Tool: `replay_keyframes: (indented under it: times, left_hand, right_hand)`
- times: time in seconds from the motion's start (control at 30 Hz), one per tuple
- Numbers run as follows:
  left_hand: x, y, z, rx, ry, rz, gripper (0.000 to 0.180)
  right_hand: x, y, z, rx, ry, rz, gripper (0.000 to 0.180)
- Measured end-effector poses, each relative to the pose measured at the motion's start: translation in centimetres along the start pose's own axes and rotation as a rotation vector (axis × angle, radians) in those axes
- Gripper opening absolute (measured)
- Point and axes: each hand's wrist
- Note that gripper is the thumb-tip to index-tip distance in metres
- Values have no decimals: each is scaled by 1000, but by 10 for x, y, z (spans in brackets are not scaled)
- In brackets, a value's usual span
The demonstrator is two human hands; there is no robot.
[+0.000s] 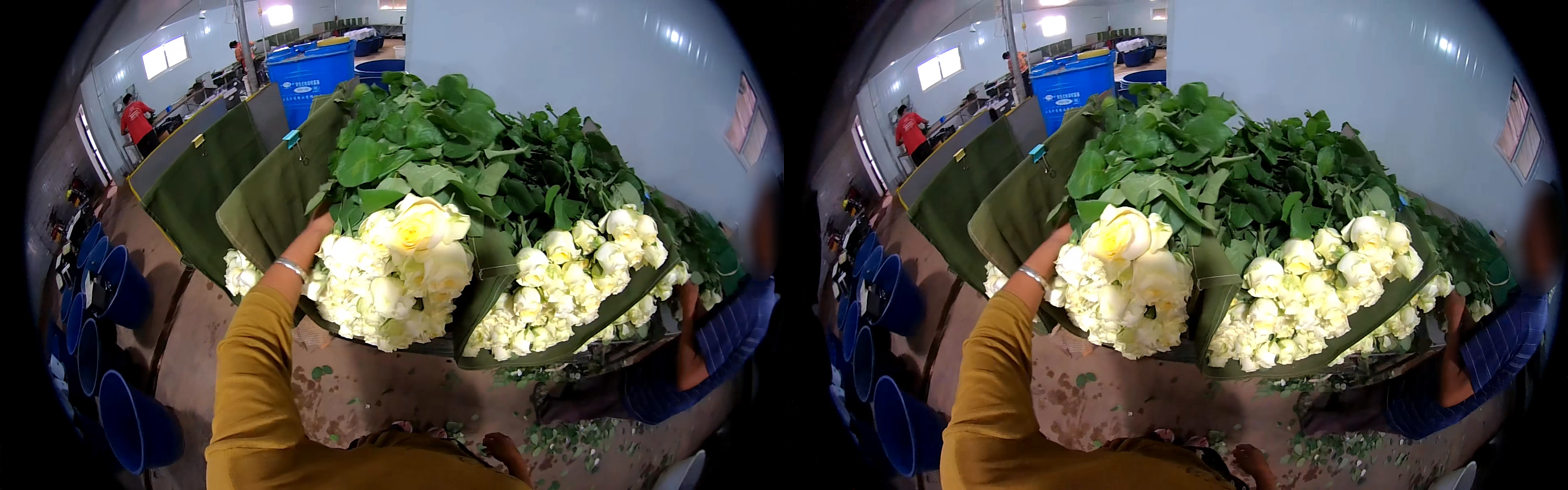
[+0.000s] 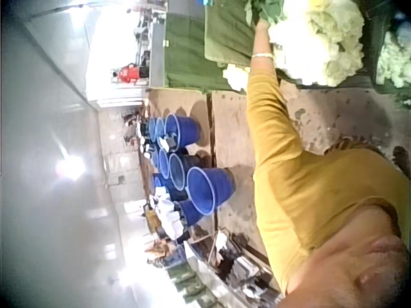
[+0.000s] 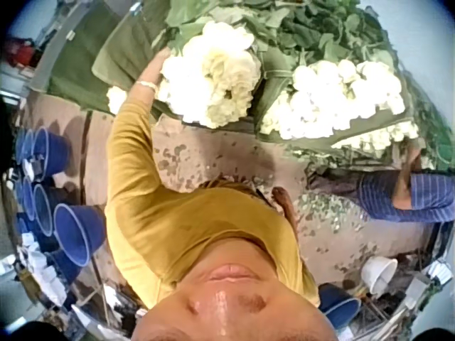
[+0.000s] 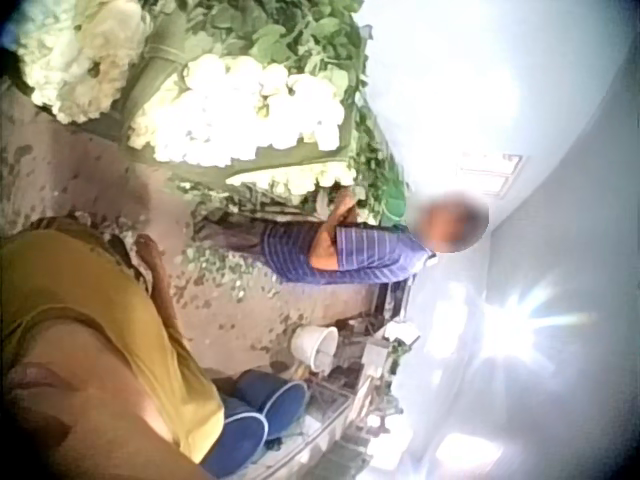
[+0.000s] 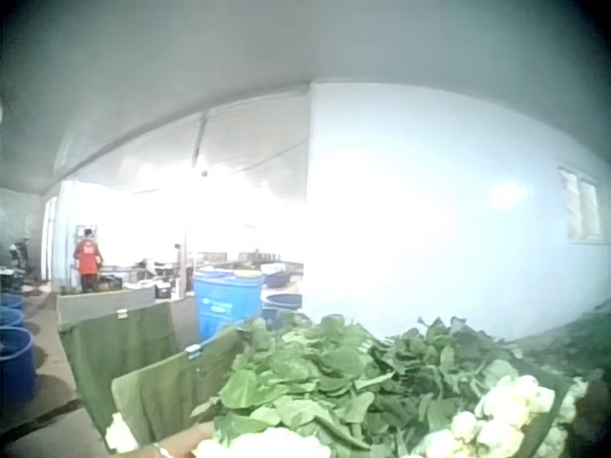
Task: The person arranges white roses and green leaves into white paper sleeves, folds the sleeves closed, and staples them shut. The person then applies a round sticker to the sealed package and places it on a nearby table. The person repeats this process with additional roses and leaves.
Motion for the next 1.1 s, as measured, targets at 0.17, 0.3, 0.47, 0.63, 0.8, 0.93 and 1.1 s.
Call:
replay_keyframes:
  times: [0.17,0.3,0.47,0.63,0.8,0.93,1.1]
  left_hand:
    - [-56,56,-9,-357,119,161,37]
    - [-178,71,50,-255,321,502,37]
    - [-238,89,130,382,503,132,49]
    - [-184,73,130,631,614,72,67]
    - [-129,83,64,683,636,107,63]
    - [-32,59,-42,819,602,-43,63]
    - [-84,11,24,418,-590,-507,42]
  right_hand:
    - [55,-16,-46,-62,474,276,25]
    - [47,-11,-50,-85,510,277,30]
    - [74,0,-45,-37,480,241,32]
    - [91,-1,-42,-19,507,238,31]
    - [66,-4,-27,-88,487,287,37]
    - [64,4,-20,0,390,186,38]
    - [78,-8,-19,0,416,291,34]
Point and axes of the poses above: each hand's wrist, its own y-axis towards the middle knuckle, its own z-axis out of the palm, x = y × z, and after that the axes turned 14 degrees about -y, right-handed
